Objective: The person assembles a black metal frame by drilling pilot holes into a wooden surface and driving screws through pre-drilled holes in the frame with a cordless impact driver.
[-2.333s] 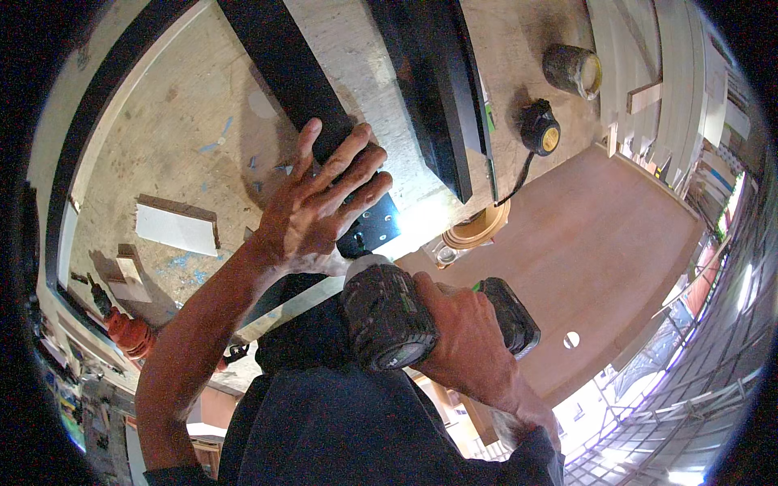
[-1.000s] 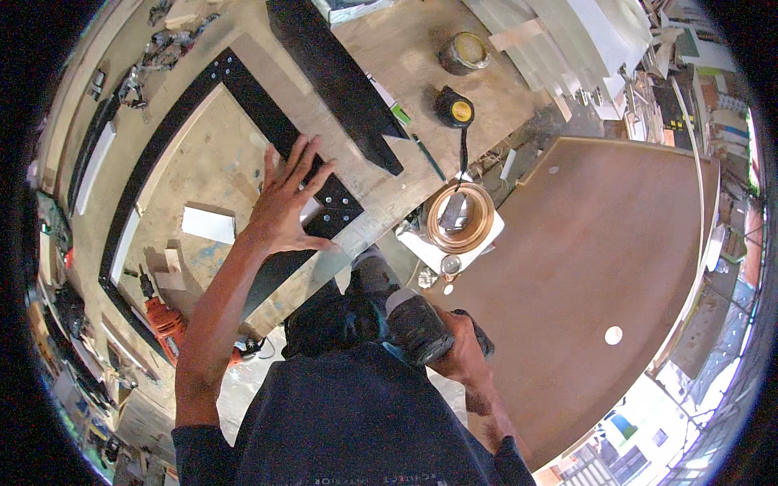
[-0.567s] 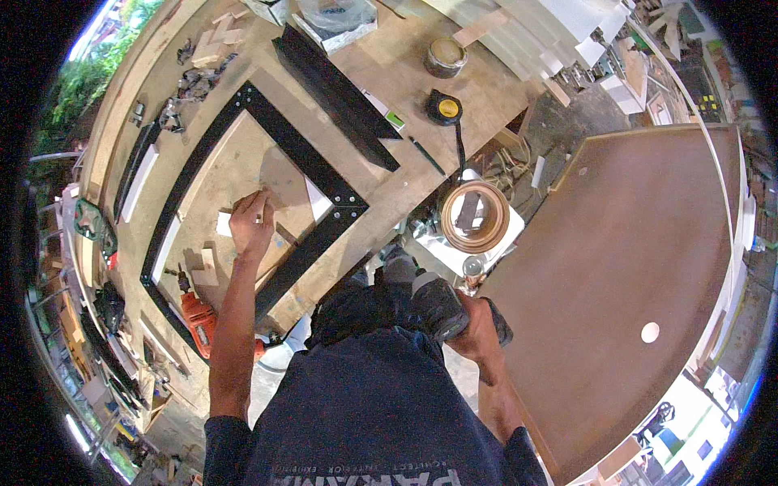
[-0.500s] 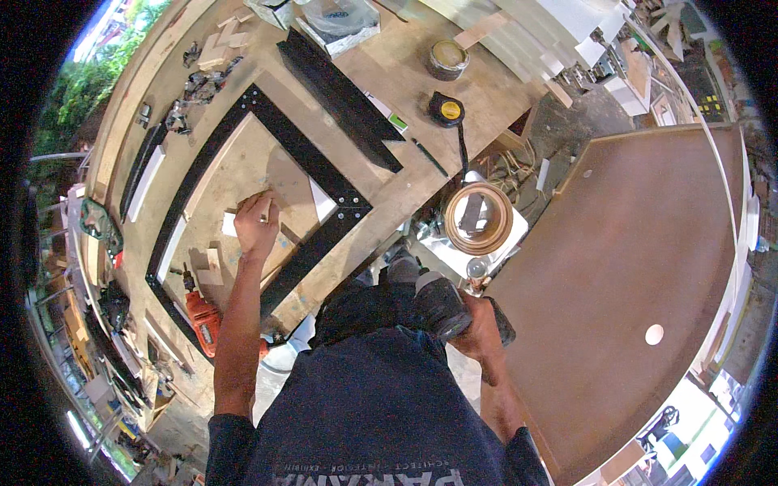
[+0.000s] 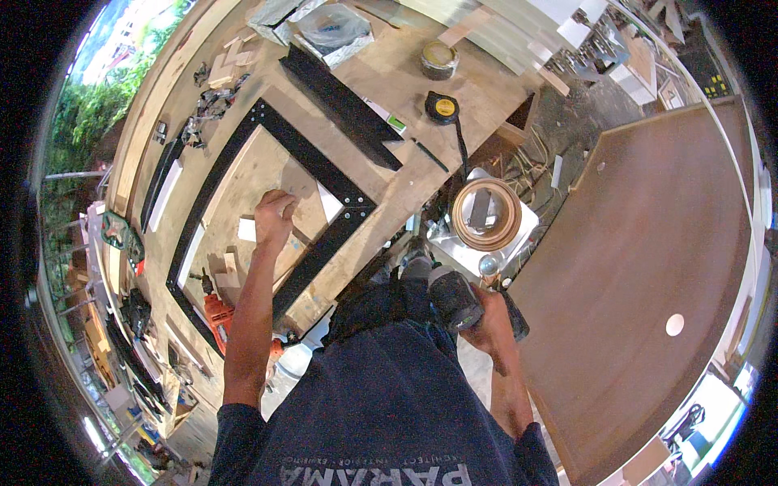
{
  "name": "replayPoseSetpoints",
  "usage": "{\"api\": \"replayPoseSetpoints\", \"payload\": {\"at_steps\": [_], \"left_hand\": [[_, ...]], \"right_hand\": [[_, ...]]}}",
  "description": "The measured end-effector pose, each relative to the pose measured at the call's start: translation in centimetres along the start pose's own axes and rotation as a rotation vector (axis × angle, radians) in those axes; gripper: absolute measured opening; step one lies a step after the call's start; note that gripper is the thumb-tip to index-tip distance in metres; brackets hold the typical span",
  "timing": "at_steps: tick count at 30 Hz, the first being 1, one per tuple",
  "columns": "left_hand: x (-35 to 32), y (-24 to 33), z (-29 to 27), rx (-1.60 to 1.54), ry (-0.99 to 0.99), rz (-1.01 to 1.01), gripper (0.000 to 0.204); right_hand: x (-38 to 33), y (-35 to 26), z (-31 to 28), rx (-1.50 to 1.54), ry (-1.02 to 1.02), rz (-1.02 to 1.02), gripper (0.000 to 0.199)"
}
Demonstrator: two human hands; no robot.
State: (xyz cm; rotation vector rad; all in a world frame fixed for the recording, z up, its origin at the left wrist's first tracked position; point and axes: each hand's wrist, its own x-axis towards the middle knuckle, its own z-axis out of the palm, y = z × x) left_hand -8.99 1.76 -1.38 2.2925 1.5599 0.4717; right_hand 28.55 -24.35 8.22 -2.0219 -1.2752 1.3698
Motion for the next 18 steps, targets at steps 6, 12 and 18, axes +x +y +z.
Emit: {"api": "replayPoseSetpoints", "payload": {"at_steps": [6, 12, 18], "left_hand": [[-0.6, 0.3, 0.2, -0.049, 0.173, 0.007, 0.016], [-2.4, 1.1, 0.9, -0.359, 0.307, -0.331, 0.014], [-2.7, -0.4, 1.9, -0.543, 0.53, -0.387, 0.018]], "right_hand": [[-0.5, 0.9, 0.4, 0.078, 0.006, -0.131, 0.057], [-0.9, -0.5, 0.5, 0.104, -0.021, -0.16, 0.067], [-0.2, -0.5, 0.9, 0.044, -0.052, -0.244, 0.077]]}}
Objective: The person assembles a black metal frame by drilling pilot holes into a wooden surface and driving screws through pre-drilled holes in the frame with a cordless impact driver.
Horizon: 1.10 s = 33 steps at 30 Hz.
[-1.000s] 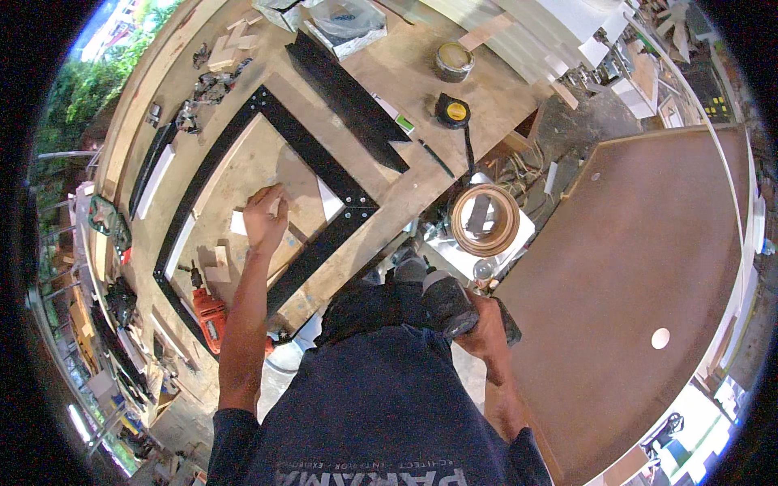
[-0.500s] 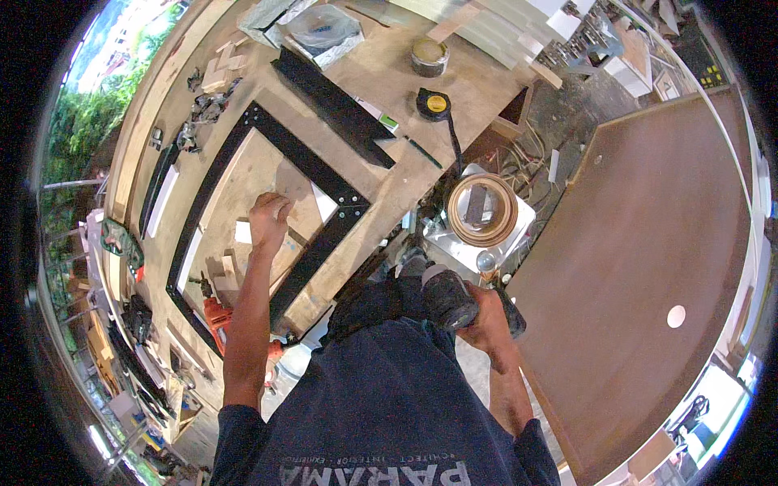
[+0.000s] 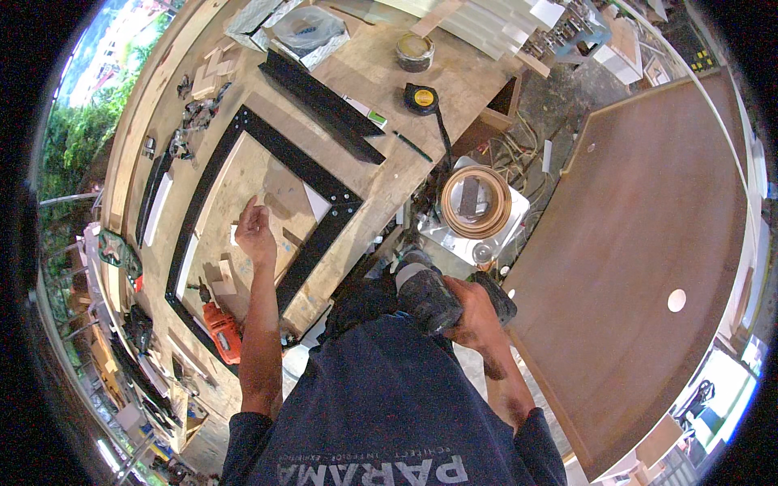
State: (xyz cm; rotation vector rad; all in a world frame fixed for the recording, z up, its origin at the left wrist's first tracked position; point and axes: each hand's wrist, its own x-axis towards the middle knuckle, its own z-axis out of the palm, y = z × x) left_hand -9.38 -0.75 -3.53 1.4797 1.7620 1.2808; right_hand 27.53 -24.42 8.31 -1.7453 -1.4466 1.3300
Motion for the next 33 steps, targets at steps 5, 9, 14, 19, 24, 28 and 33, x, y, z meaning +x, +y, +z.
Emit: {"api": "replayPoseSetpoints", "payload": {"at_steps": [5, 9, 14, 19, 24, 28, 33], "left_hand": [[-0.7, 0.9, 0.2, -0.244, 0.09, -0.291, 0.019], [-1.4, 1.2, -0.8, -0.407, 0.129, -0.335, 0.022], [-2.1, 4.4, -0.6, -0.786, 0.13, -0.527, 0.026], [-4.1, 7.2, -1.5, -1.331, -0.307, -0.758, 0.022], [-8.1, 12.1, -0.5, -1.566, -0.413, -0.913, 0.024], [-11.1, 15.7, 0.2, -1.522, -0.437, -1.04, 0.03], [-11.9, 16.9, -0.9, -1.427, -0.292, -1.164, 0.028]], "right_hand": [[0.1, 0.1, -0.1, -0.057, -0.036, -0.017, 0.086], [0.9, -1.7, 0.0, -0.056, -0.054, -0.059, 0.088], [1.2, -3.0, 0.4, -0.044, -0.058, -0.075, 0.085], [1.1, -4.9, 0.3, -0.111, -0.067, -0.092, 0.077], [2.1, -6.9, 0.9, -0.084, -0.064, -0.249, 0.074], [2.8, -6.7, 1.8, -0.105, -0.064, -0.293, 0.073], [3.2, -6.8, 2.0, -0.096, -0.088, -0.302, 0.072]]}}
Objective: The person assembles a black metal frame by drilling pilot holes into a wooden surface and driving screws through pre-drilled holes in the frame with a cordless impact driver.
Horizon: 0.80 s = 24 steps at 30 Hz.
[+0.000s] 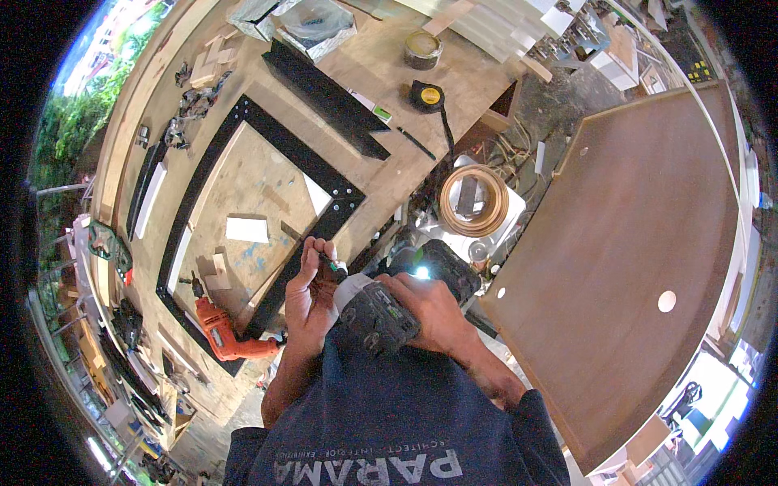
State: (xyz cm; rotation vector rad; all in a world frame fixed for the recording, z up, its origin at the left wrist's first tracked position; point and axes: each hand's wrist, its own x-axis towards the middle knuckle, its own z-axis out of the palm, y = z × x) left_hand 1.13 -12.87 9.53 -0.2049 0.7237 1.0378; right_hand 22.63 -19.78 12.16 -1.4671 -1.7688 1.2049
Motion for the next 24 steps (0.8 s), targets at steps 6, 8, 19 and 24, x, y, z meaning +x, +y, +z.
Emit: {"api": "replayPoseSetpoints", "payload": {"at_steps": [6, 8, 19, 24], "left_hand": [[0.1, 0.0, -0.5, 0.055, -0.004, -0.011, 0.023], [0.2, 0.3, -1.0, 0.089, -0.058, -0.036, 0.023], [0.1, -0.4, -0.4, 0.194, 0.024, 0.021, 0.027], [0.5, -0.8, -0.5, 0.215, -0.003, 0.007, 0.037]], "right_hand": [[0.2, 0.2, 0.4, -0.039, 0.01, -0.06, 0.07], [0.4, 0.0, 0.4, -0.046, 0.01, -0.076, 0.07], [0.3, -0.2, 0.0, -0.045, 0.002, -0.025, 0.069], [0.3, 0.0, -0.2, -0.011, -0.005, 0.015, 0.072]]}}
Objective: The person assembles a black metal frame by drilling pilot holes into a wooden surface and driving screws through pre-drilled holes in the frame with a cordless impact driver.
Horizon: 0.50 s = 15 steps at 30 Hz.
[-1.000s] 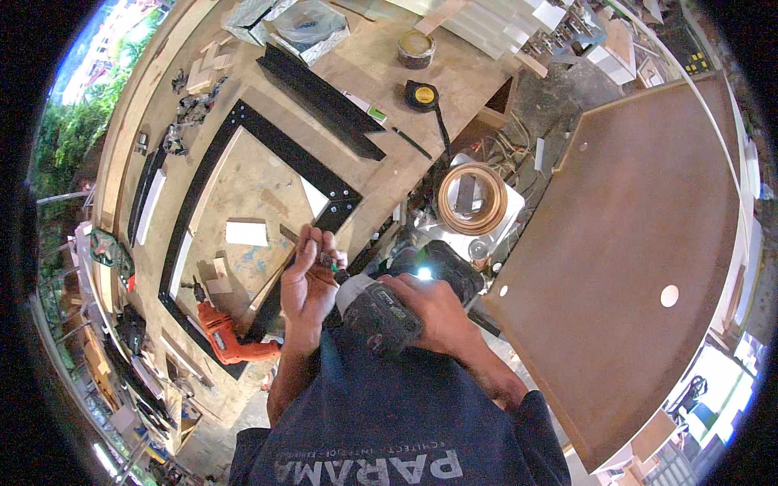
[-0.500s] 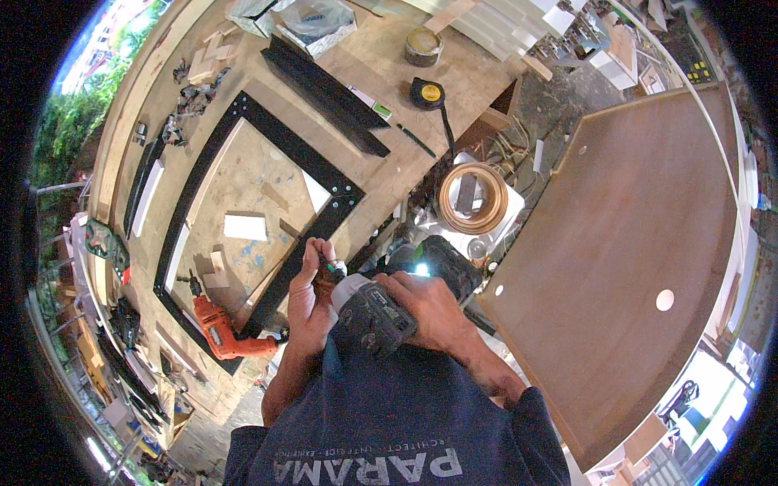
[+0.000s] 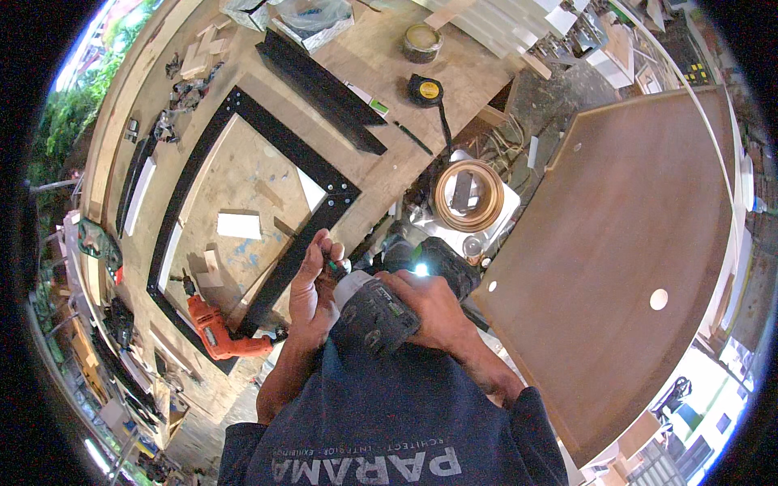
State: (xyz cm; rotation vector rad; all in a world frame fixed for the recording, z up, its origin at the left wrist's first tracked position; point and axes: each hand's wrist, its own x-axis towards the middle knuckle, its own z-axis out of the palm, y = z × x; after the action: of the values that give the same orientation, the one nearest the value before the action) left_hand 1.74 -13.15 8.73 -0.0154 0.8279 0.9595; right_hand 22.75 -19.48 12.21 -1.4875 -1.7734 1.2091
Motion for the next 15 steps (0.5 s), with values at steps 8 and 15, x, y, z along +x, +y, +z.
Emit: {"api": "replayPoseSetpoints", "payload": {"at_steps": [8, 15], "left_hand": [[6.0, 2.4, -4.6, 1.356, -0.111, 0.763, 0.082], [13.7, 7.0, -1.7, 2.208, -0.298, 0.852, 0.134]], "right_hand": [[-0.5, 0.3, -1.2, 0.066, 0.07, 0.073, 0.071], [0.5, 0.3, -2.6, 0.091, 0.058, 0.291, 0.065]]}}
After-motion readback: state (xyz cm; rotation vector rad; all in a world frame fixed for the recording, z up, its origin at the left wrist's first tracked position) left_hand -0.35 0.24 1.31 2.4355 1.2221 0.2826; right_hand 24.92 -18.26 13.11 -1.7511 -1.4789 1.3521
